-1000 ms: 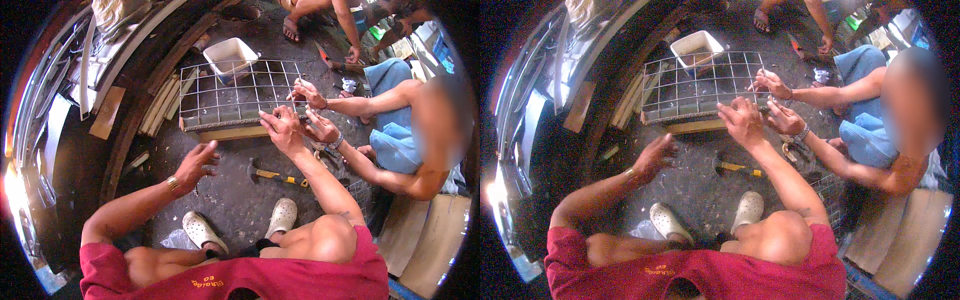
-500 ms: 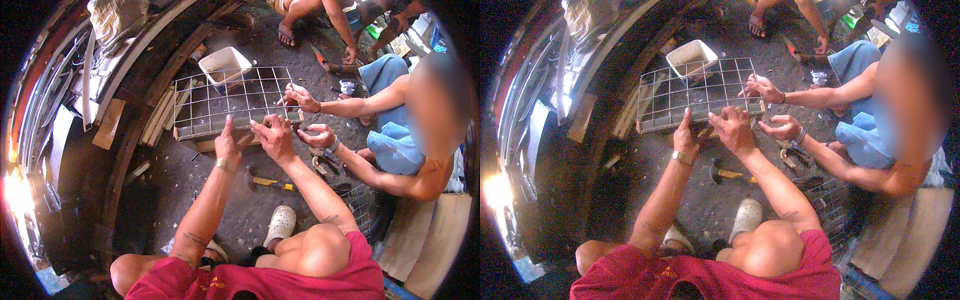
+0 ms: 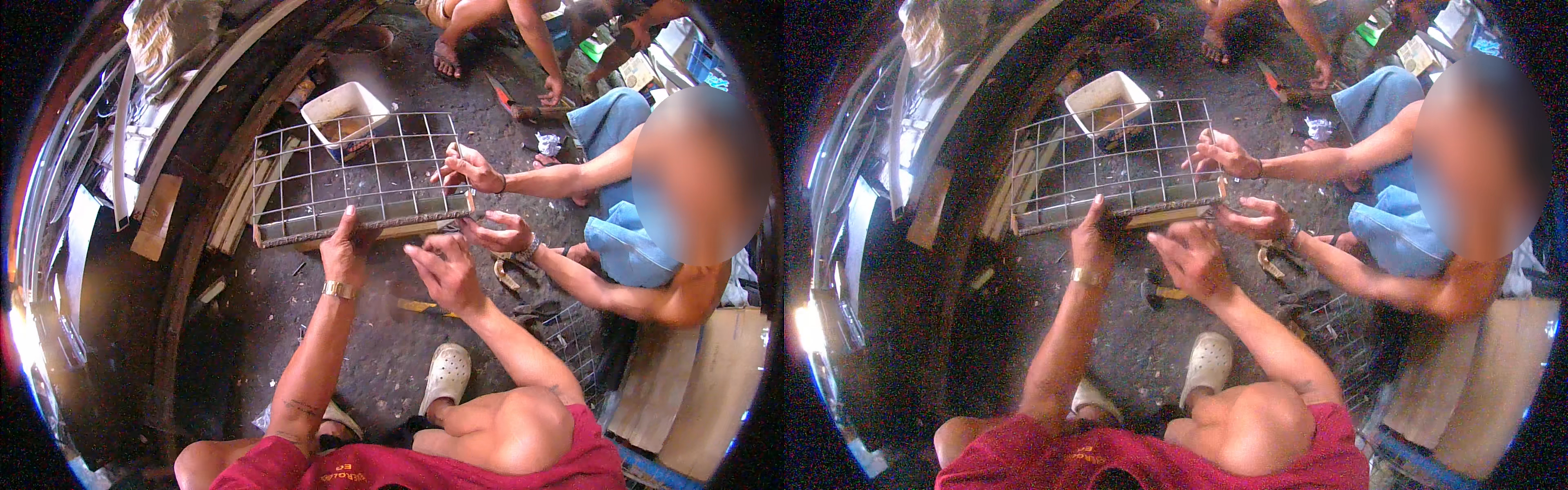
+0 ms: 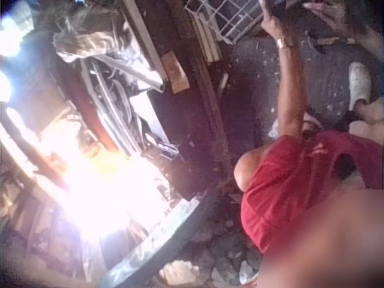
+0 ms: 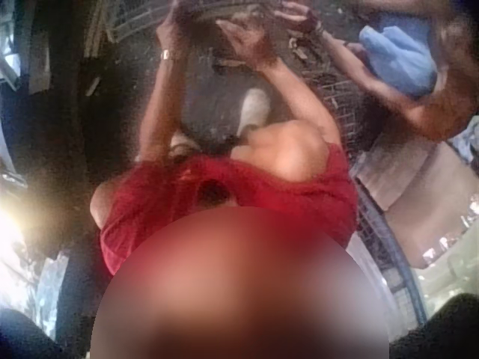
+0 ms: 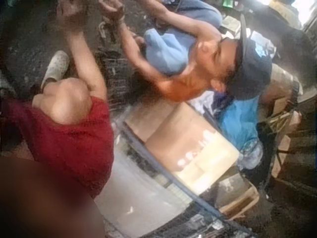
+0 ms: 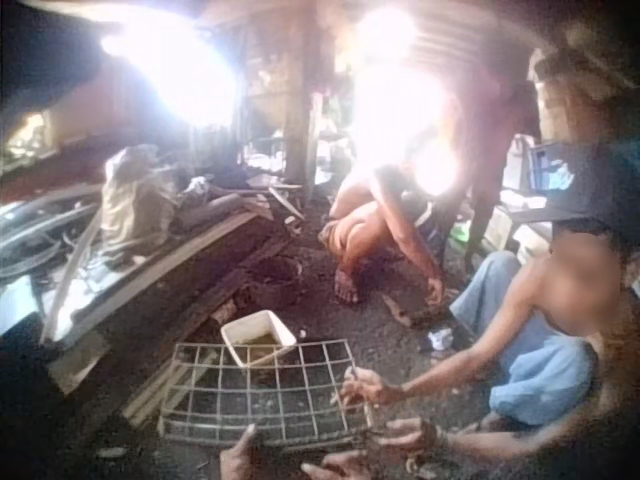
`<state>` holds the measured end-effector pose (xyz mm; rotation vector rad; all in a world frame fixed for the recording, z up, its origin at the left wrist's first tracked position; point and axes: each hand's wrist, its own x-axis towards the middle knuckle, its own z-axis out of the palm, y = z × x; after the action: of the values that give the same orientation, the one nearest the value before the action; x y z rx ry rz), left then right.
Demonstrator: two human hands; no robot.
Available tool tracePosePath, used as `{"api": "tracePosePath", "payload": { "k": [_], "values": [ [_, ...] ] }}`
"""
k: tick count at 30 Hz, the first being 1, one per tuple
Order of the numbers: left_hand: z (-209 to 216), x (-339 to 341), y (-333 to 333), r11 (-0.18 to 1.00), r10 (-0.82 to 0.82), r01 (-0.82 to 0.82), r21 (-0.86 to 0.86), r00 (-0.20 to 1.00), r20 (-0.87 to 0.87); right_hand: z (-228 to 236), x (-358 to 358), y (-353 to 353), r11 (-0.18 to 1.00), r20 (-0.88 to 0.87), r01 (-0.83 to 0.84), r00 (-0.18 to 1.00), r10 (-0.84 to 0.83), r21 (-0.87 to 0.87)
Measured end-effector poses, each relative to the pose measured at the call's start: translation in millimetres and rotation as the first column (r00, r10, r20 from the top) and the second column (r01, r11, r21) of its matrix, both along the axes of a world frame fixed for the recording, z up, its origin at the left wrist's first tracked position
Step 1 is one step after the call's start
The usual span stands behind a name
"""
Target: The person assembles a metal wire grid onto a dark rectangular board. They use a hammer to secure the grid wires to the board, adjusting the grid's position and bending wires as needed. Another person is visible nearby, also working on similar items.
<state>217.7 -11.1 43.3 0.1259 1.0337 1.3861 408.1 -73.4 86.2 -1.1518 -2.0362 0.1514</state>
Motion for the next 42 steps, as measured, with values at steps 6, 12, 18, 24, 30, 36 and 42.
{"api": "tracePosePath", "payload": {
  "k": [6,12,18,24,30,36,42],
  "values": [
    [12.8,-17.6,0.8,0.996,-0.041,0.048,0.073,0.994,-0.099,-1.7,8.9,-50.1,0.992,-0.173,0.071,0.981,-0.087,-0.101],
    [4.8,-44.0,7.2,0.973,-0.125,0.139,0.185,0.988,-0.086,2.4,11.5,-51.0,0.956,-0.302,0.203,0.917,-0.261,-0.209],
    [-36.2,-73.2,19.0,0.93,-0.286,0.276,0.243,0.958,0.004,-2.6,29.8,-20.1,0.891,-0.424,0.2,0.823,-0.379,-0.407],
    [-93.8,-76.8,29.6,0.876,-0.435,0.387,0.289,0.891,0.127,-13.8,67.9,23.1,0.62,-0.326,0.088,0.787,-0.523,-0.78],
    [-135.2,-75.9,12.6,0.848,-0.523,0.495,0.188,0.839,0.151,-40.1,71.1,15.2,0.501,-0.322,-0.022,0.791,-0.521,-0.865],
    [-163.5,-78.8,-5.0,0.885,-0.465,0.444,0.141,0.853,0.237,-82.8,70.5,1.5,0.46,-0.526,-0.277,0.597,-0.605,-0.844],
    [-151.0,-73.9,-33.4,0.908,-0.389,0.355,-0.223,0.911,-0.134,-133.8,70.5,-14.7,0.508,-0.546,-0.244,0.569,-0.615,-0.826]
  ]
}}
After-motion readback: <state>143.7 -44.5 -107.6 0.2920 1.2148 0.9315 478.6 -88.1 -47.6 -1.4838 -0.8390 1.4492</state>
